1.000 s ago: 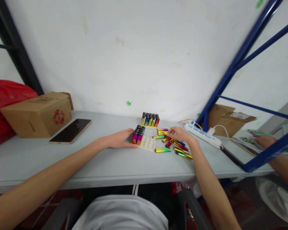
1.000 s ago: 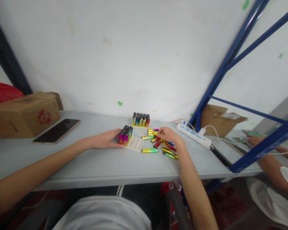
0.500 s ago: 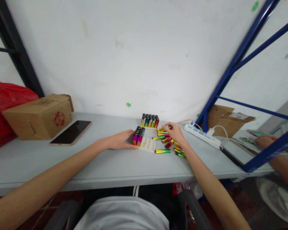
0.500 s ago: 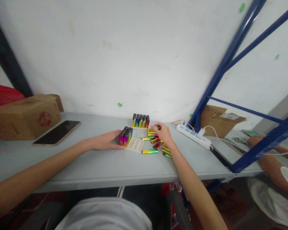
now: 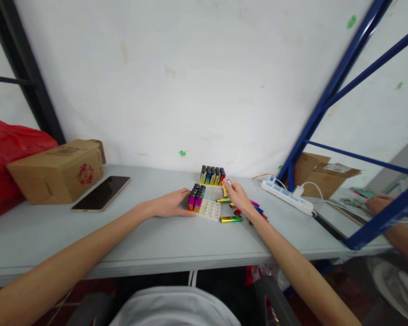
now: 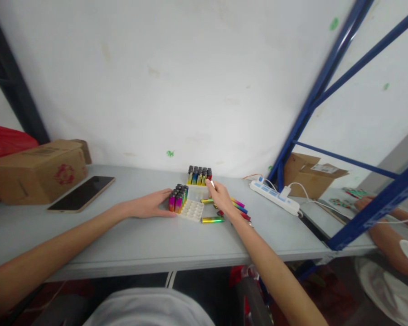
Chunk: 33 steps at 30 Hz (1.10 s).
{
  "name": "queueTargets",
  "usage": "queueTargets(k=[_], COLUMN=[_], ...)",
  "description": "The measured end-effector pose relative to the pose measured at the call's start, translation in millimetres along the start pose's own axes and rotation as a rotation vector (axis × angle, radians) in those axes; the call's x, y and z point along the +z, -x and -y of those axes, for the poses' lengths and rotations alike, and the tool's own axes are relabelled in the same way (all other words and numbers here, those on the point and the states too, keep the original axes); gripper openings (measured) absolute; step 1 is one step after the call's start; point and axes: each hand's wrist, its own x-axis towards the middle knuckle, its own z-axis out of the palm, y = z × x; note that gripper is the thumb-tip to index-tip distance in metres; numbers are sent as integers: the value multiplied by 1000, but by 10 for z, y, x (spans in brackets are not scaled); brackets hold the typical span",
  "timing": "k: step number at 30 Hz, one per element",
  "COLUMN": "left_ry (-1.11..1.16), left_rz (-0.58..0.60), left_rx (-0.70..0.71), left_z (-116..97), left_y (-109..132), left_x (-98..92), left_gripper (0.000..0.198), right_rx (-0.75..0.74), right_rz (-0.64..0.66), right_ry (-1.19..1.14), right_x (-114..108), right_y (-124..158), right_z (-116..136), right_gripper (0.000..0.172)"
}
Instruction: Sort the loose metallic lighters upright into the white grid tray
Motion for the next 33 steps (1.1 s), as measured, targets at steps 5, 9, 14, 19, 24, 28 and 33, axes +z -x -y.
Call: queueTargets(k=[5, 9, 14, 19, 24, 28, 33], left_ry=[12, 8, 8, 11, 14, 9, -14], left_rz=[0, 21, 10, -10, -10, -15, -9], left_rx=[1, -5, 16, 32, 22, 33, 27], left_z=[-23, -18, 2, 5, 23, 42, 23], left_y=[3, -5, -10, -3, -3, -8, -8], left_x=[-12, -13, 0, 7, 14, 22, 17], left_gripper=[74, 75, 75, 75, 75, 74, 72], right_rx=[12, -22, -103, -218, -319, -225, -310], right_rz=[-126, -100, -53, 98, 106, 80, 134], right_ry=[164, 176, 217, 212, 362, 313, 423], right_x=[29, 71, 104, 118, 139, 158, 268], right_y=[23, 29, 59, 92, 92, 86, 39], right_z=[-31, -57, 3, 81, 117, 139, 100], right_gripper=[52, 44, 47, 46, 51, 48, 35])
